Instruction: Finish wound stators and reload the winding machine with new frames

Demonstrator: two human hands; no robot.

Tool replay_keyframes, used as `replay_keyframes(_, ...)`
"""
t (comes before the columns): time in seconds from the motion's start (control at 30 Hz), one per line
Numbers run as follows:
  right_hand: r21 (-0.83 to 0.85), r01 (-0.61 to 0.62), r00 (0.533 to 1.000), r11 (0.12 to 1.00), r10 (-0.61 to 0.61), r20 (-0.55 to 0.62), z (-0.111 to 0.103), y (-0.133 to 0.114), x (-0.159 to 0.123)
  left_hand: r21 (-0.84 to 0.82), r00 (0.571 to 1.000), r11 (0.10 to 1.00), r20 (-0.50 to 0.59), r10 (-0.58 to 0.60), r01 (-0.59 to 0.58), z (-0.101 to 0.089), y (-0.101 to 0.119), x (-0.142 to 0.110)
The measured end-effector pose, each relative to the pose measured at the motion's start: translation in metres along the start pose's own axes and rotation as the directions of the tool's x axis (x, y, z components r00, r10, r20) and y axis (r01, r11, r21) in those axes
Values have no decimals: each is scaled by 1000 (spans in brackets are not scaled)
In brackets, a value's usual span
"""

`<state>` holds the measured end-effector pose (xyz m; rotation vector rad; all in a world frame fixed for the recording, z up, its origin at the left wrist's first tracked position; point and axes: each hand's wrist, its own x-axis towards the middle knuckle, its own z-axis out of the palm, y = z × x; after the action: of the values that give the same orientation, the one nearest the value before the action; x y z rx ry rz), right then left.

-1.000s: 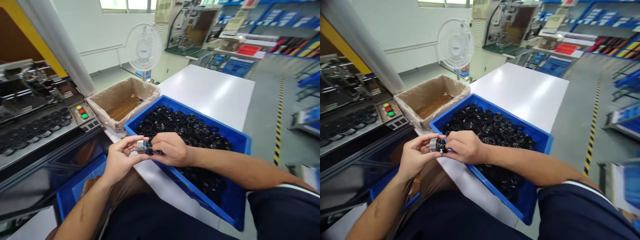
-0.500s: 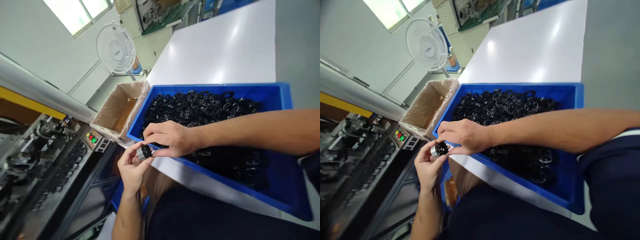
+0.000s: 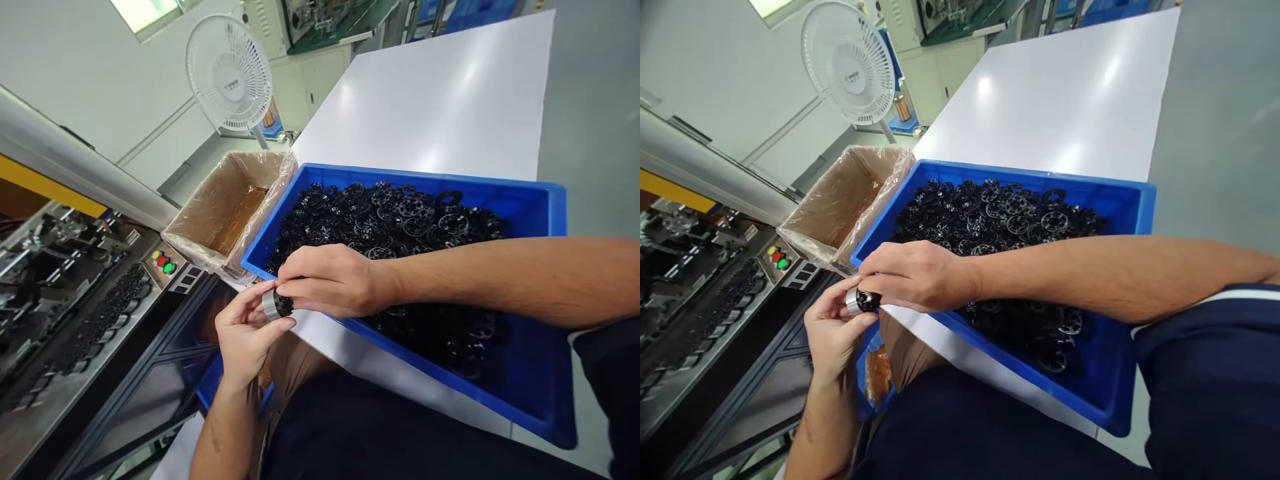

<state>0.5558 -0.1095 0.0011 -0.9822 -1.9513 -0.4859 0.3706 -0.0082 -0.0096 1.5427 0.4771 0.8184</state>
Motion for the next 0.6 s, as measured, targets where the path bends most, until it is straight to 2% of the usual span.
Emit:
replay_keyframes(0.33, -55, 80, 996, 995, -78, 40, 3, -7, 1, -66, 997, 996, 50, -56, 60, 2, 3, -3)
replay_keyframes(0.4, 8, 15, 997, 1000, -16, 78, 1, -3, 3, -74, 996, 994, 63, -70, 75, 2, 2, -4)
replay_keyframes(0.47, 101, -129, 983, 986, 114, 144, -4, 11, 5, -64, 994, 994, 75, -85, 90, -1, 0, -4)
replay_keyframes(0.5, 110, -238, 960, 965, 217, 178, -6, 21, 5, -49, 993, 994, 79, -90, 94, -4, 0, -4)
replay_keyframes(0.53, 69, -365, 914, 928, 343, 217, -8, 33, 4, -30, 992, 995, 79, -96, 98, -7, -1, -4)
replay_keyframes(0.57, -26, -483, 837, 875, 470, 281, -9, 45, 1, -10, 992, 995, 73, -101, 102, -11, -2, -3)
replay_keyframes(0.6, -152, -565, 733, 811, 577, 360, -8, 55, -3, 2, 992, 994, 64, -108, 108, -16, -4, -3)
